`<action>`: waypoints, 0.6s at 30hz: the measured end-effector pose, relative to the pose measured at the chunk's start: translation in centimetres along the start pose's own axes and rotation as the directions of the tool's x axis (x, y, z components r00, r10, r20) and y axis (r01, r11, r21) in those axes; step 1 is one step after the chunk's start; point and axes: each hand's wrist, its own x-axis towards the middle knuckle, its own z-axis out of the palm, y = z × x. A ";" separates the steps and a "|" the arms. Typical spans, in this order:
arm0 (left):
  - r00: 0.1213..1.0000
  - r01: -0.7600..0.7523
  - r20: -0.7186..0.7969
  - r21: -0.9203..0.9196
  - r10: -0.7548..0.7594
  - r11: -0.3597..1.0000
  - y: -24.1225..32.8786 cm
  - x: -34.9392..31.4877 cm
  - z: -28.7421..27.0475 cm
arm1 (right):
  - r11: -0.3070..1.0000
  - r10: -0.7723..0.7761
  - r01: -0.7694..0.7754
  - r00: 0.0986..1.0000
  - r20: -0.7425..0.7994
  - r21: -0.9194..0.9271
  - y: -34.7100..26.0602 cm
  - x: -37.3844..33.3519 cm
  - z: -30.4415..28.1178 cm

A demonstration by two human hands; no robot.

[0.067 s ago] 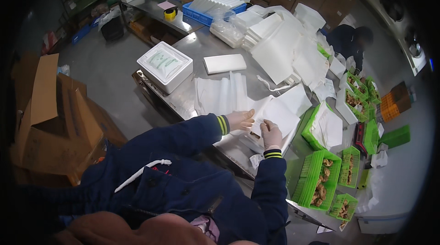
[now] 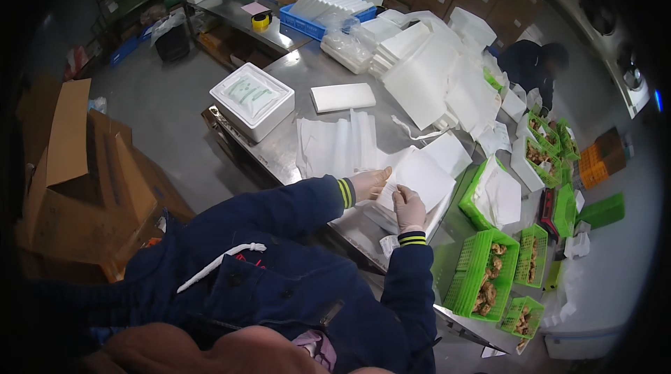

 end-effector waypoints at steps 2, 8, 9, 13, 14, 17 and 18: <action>0.997 -0.020 -0.074 0.022 0.021 1.000 -1.8 3.1 0.3 | 0.998 0.003 -0.006 0.999 0.049 0.068 -0.1 -1.4 -0.4; 0.598 -0.690 0.621 0.720 0.507 -0.068 -3.7 3.0 0.5 | 0.993 -0.073 0.052 0.975 0.212 0.104 0.7 -4.1 -2.5; 0.866 -0.500 0.316 0.596 0.389 0.629 -4.2 3.3 -0.1 | 0.983 -0.099 0.059 0.968 0.230 0.175 0.2 -4.4 -3.2; 0.997 -0.044 0.063 -0.059 0.048 0.997 -3.9 2.2 3.3 | 0.933 0.224 -0.195 0.972 -0.064 0.304 5.7 -7.1 -7.0; 1.000 -0.025 -0.021 -0.082 0.024 0.996 -4.4 2.5 2.7 | 0.904 0.325 -0.278 0.941 -0.098 0.326 6.7 -7.4 -7.9; 0.998 -0.003 -0.056 -0.191 -0.008 0.982 -2.0 0.8 6.3 | 0.836 0.414 -0.373 0.910 -0.017 0.403 12.2 -8.8 -8.1; 0.999 0.014 -0.025 -0.211 -0.020 0.977 -1.6 0.7 6.6 | 0.702 0.441 -0.436 0.887 0.138 0.563 13.5 -9.0 -7.8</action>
